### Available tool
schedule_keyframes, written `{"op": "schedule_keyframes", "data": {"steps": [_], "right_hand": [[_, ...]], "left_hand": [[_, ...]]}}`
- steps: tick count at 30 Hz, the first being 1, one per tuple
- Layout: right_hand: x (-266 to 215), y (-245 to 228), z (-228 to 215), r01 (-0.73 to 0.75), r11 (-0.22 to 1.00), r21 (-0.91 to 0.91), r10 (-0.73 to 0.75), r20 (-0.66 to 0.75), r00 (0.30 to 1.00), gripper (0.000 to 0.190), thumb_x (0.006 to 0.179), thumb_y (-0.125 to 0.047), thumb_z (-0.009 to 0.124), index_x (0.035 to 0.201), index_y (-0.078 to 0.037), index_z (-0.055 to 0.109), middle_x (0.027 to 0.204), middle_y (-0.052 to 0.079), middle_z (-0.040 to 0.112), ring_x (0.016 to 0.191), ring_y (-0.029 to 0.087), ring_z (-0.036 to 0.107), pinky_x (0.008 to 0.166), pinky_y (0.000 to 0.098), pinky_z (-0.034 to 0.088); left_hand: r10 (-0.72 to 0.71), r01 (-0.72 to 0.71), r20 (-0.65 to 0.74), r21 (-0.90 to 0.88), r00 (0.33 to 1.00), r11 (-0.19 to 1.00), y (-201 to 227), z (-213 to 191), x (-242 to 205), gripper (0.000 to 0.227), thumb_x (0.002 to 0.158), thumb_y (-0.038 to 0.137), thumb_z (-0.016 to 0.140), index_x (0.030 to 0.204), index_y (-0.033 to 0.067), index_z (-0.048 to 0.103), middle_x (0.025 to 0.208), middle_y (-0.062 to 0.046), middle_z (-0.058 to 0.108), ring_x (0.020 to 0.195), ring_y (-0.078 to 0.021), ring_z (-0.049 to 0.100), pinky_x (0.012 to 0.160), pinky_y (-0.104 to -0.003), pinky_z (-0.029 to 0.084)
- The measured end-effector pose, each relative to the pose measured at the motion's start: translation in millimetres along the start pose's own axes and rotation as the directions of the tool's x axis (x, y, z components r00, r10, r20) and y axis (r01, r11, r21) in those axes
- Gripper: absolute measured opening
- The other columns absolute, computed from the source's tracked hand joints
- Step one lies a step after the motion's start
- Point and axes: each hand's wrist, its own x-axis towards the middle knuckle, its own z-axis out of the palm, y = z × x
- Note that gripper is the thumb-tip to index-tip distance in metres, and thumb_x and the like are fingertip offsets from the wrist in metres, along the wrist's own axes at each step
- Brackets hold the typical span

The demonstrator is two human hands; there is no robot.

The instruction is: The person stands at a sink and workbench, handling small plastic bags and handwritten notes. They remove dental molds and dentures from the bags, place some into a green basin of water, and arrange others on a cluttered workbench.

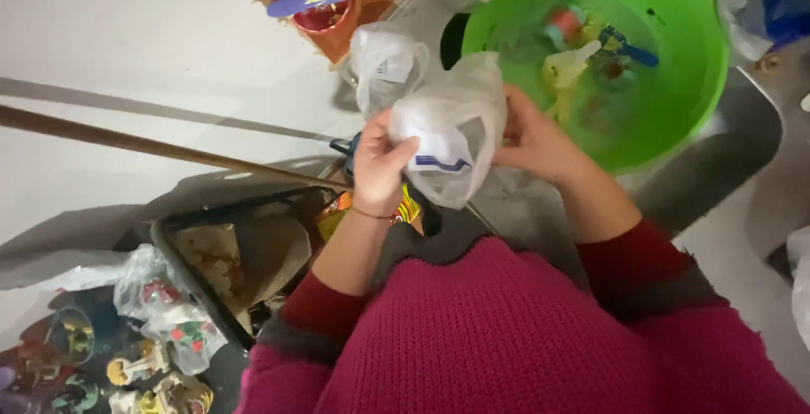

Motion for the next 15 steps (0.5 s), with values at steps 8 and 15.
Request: {"op": "schedule_keyframes", "data": {"steps": [8,15], "right_hand": [[3.3,12.7,49.8,0.025,0.995,0.099,-0.033,0.074,0.997,0.105,0.073,-0.014,0.087,0.158,-0.011,0.026,0.145,0.007,0.054,0.131,0.02,0.056,0.104,0.0391,0.053],[15.0,51.7,97.3,0.088,0.986,-0.142,-0.094,-0.039,0.995,0.084,0.071,-0.021,0.088,0.142,-0.004,0.047,0.13,0.013,0.065,0.117,0.021,0.065,0.098,0.0355,0.054]], "left_hand": [[0.006,-0.037,0.046,0.696,0.999,0.717,-14.5,-0.8,-3.0,0.036,0.084,-0.008,0.067,0.117,0.0061,0.069,0.102,-0.005,0.075,0.089,-0.0156,0.07,0.082,-0.03,0.057],[0.065,-0.276,0.275,0.86,0.959,0.429,-5.7,-18.9,-16.7,0.029,0.091,0.007,0.069,0.119,0.0066,0.065,0.106,-0.012,0.072,0.097,-0.0241,0.071,0.084,-0.035,0.056]]}}
